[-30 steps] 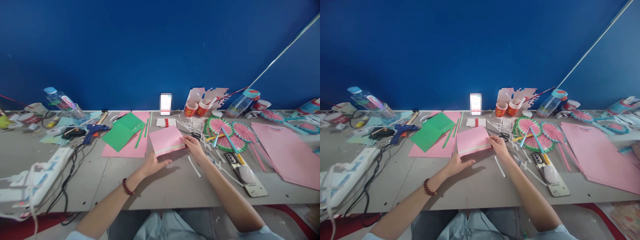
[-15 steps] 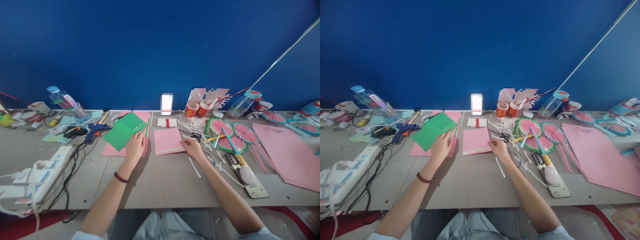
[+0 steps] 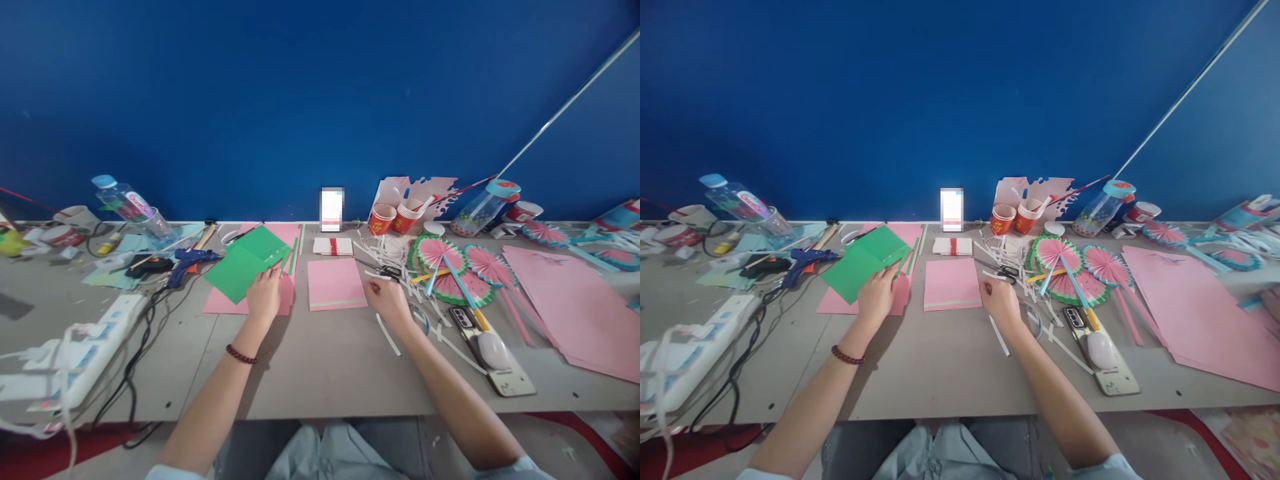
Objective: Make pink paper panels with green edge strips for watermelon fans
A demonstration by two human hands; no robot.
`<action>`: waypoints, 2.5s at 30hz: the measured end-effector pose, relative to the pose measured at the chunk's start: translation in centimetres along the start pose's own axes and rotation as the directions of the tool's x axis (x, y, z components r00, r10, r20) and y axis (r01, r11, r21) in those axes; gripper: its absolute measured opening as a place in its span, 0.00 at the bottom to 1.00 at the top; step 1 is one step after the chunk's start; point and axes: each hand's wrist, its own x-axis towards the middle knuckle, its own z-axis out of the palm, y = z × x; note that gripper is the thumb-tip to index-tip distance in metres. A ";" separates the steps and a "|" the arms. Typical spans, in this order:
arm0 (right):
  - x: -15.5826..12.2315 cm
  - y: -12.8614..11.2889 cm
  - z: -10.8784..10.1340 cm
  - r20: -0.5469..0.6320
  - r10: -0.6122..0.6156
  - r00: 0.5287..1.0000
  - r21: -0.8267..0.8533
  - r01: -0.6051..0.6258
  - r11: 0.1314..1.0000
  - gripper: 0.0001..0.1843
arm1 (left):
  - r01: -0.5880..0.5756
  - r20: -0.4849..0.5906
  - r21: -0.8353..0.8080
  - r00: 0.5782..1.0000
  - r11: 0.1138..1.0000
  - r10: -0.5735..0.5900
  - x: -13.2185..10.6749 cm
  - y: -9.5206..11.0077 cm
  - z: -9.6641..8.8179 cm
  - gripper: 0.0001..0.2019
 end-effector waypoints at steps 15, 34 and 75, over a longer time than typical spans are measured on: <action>0.1 0.3 0.2 0.005 -0.018 1.000 0.091 0.017 0.996 0.16 | 0.067 -0.067 -0.108 0.995 0.992 -0.074 0.5 -0.7 -0.1 0.20; -0.8 -2.6 -1.0 0.565 -0.148 0.812 0.811 -0.513 0.282 0.19 | 0.353 0.311 -0.936 0.839 -0.011 0.446 -2.6 4.6 -2.6 0.10; 0.9 -0.9 -3.9 0.470 -0.180 0.864 0.562 -0.136 0.816 0.13 | 0.015 0.250 -0.835 0.901 0.551 0.355 -1.8 6.3 -4.5 0.15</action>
